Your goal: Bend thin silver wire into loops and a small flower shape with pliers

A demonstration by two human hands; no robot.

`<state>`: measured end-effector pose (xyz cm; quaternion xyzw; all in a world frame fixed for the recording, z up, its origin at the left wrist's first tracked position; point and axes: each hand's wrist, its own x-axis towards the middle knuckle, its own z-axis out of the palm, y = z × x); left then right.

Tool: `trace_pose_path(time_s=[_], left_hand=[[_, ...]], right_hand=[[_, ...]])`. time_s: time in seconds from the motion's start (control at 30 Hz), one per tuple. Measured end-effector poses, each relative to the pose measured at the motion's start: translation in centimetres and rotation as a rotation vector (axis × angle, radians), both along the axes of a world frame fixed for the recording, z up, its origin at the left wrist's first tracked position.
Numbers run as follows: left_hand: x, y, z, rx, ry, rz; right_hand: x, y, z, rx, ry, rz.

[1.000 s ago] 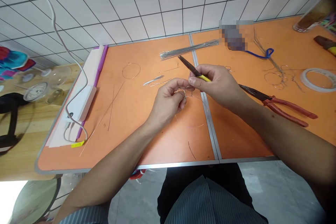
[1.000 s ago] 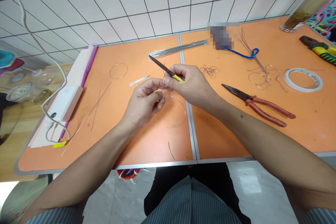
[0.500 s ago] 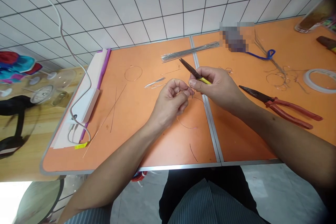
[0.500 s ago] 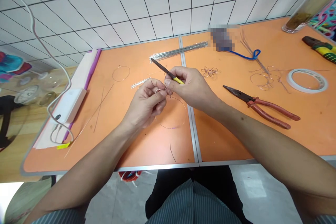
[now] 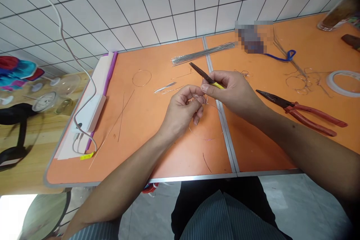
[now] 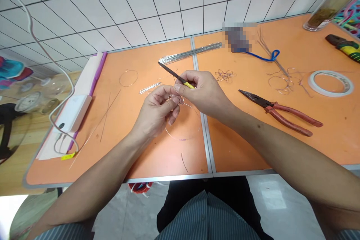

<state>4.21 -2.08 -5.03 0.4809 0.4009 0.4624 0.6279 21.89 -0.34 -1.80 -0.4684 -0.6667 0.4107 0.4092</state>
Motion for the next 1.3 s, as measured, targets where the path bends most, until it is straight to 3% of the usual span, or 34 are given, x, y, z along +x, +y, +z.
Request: trace_pose_path(time_s=[0.17, 0.47, 0.83, 1.03, 1.3], left_hand=[[-0.1, 0.0, -0.4, 0.024, 0.062, -0.016], [-0.3, -0.3, 0.1, 0.059, 0.123, -0.031], [-0.5, -0.1, 0.2, 0.09, 0.071, 0.047], [-1.6, 0.6, 0.9, 0.14, -0.009, 0.13], [-2.9, 1.6, 1.8, 0.224, -0.075, 0.229]], right_hand=[[-0.2, -0.1, 0.1, 0.005, 0.007, -0.006], [-0.3, -0.2, 0.0, -0.044, 0.064, 0.002], [-0.3, -0.2, 0.2, 0.032, 0.097, -0.018], [0.5, 0.5, -1.4, 0.12, 0.002, -0.076], [0.5, 0.7, -3.5, 0.181, -0.22, -0.039]])
